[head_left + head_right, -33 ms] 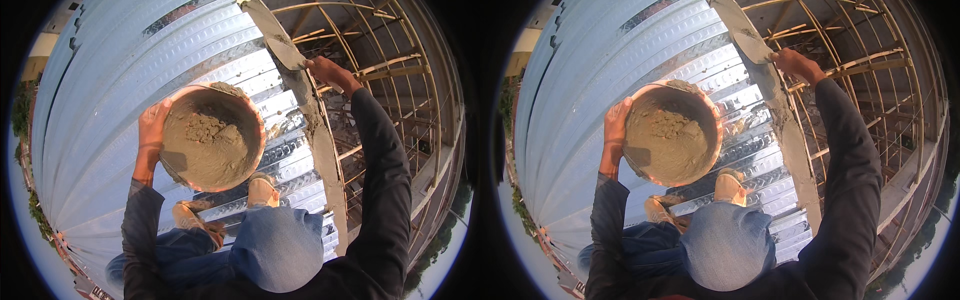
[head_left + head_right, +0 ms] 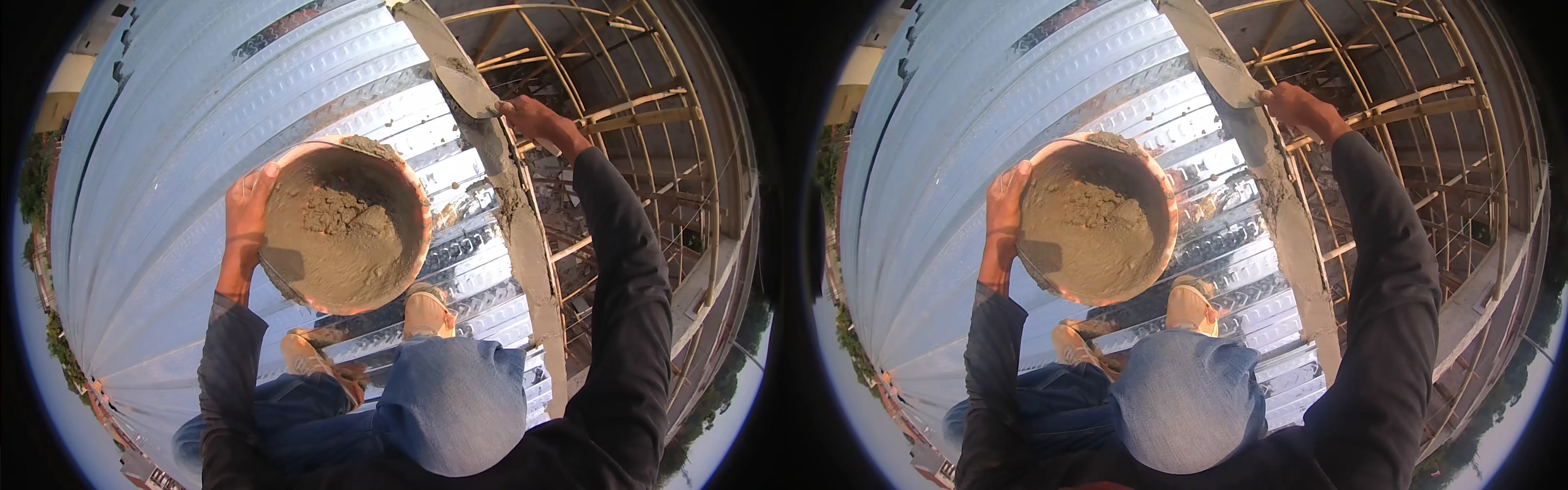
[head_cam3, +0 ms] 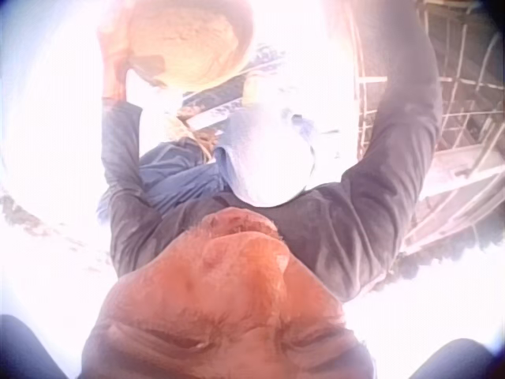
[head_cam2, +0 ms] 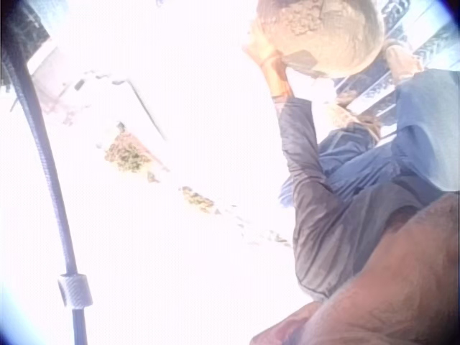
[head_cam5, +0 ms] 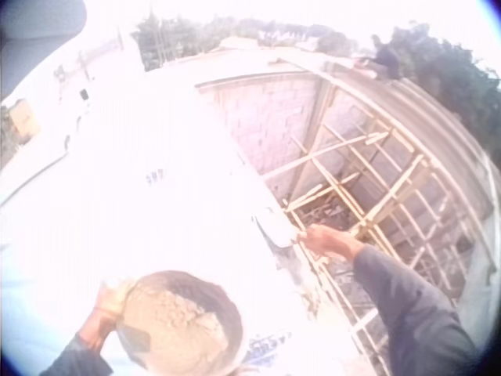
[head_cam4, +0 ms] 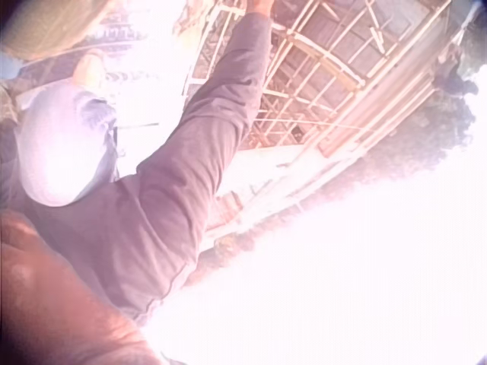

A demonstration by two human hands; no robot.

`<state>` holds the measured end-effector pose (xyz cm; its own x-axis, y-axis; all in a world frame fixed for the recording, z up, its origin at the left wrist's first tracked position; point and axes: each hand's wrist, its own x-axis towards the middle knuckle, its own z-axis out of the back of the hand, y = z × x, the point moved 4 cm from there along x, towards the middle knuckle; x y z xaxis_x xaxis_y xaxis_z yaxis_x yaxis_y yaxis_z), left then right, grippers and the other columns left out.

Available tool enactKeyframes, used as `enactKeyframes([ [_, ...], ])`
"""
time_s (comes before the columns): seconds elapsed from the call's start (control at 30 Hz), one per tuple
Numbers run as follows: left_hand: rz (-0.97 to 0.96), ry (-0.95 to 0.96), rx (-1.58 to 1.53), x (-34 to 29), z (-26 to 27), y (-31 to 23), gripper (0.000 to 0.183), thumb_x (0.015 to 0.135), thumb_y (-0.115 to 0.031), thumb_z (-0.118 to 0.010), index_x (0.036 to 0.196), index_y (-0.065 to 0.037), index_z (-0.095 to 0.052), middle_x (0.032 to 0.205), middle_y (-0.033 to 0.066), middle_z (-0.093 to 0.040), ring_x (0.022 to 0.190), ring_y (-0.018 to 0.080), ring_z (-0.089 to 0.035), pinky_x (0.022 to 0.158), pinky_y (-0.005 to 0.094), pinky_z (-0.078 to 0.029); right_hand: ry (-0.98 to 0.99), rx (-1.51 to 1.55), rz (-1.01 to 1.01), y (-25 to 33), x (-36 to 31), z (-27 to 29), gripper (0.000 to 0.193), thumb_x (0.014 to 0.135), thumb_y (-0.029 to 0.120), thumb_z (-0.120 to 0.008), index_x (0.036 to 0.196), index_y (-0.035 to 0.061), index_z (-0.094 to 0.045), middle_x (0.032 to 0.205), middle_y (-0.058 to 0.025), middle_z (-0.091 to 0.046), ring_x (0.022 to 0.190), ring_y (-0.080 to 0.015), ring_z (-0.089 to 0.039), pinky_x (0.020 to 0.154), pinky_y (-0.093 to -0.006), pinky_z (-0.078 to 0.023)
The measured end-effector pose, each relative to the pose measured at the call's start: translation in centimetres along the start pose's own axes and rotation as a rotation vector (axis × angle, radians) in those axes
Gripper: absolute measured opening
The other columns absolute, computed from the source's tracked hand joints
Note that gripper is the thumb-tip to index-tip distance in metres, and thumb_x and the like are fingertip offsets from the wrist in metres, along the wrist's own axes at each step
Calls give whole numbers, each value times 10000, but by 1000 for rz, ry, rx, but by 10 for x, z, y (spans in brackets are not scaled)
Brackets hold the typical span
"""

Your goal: The person scoops cement from a basin with a trowel and applies it to a metal roof surface, smoothing it in place. The work is performed on a construction site with scaffolding visible.

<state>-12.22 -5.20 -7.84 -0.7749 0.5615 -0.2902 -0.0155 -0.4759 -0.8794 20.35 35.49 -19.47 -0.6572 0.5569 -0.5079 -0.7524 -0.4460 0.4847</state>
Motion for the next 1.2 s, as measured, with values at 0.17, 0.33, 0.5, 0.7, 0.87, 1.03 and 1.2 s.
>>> enactKeyframes([
  [0.17,27,76,31,11,17,23,535,1020,-566,-757,1015,-32,-774,894,-33,-659,816,87,-566,743,277,-465,13,-46,-25,-4,-20,-13,600,1151,514,-514,942,-26,-670,735,-157,-619,618,-242,-638,538,-451,-506],
  [0.33,27,141,9,15,13,19,524,1021,-568,-754,991,-45,-766,884,-36,-643,812,86,-553,739,279,-460,46,-83,-60,-12,-48,-20,558,1158,446,-497,1204,-57,-735,997,-292,-758,975,-450,-747,892,-556,-548],
  [0.5,-62,99,25,13,2,6,531,1025,-567,-747,956,-41,-745,862,-43,-613,805,89,-532,731,293,-454,1,-53,12,-32,-85,-35,526,1155,413,-509,1192,-63,-731,998,-311,-750,978,-459,-741,900,-558,-544],
  [0.7,-72,139,52,18,13,17,534,1040,-551,-732,959,-24,-746,860,-33,-610,813,92,-535,749,293,-454,-109,-299,-45,-55,-150,-48,429,1130,398,-548,1136,-5,-697,934,-297,-748,937,-482,-739,833,-593,-550],
  [0.87,-81,127,20,24,12,25,506,1062,-533,-708,907,-52,-692,856,-54,-541,814,91,-478,745,292,-422,-284,-485,27,-52,-139,-30,411,1118,448,-579,1090,45,-649,808,-226,-729,783,-447,-734,703,-573,-553],
  [1.03,-42,145,46,42,30,52,559,1046,-575,-712,920,-31,-684,884,-29,-535,854,110,-481,788,320,-439,-214,-602,164,-17,-63,-11,460,1109,478,-579,1057,32,-681,802,-208,-737,773,-412,-750,682,-544,-571],
  [1.2,-52,78,139,50,29,62,622,1016,-648,-716,943,-31,-712,905,-15,-579,877,122,-524,823,345,-470,-251,-551,152,-14,-15,10,554,1101,545,-560,1039,31,-754,837,-218,-754,802,-420,-760,706,-548,-595],
])
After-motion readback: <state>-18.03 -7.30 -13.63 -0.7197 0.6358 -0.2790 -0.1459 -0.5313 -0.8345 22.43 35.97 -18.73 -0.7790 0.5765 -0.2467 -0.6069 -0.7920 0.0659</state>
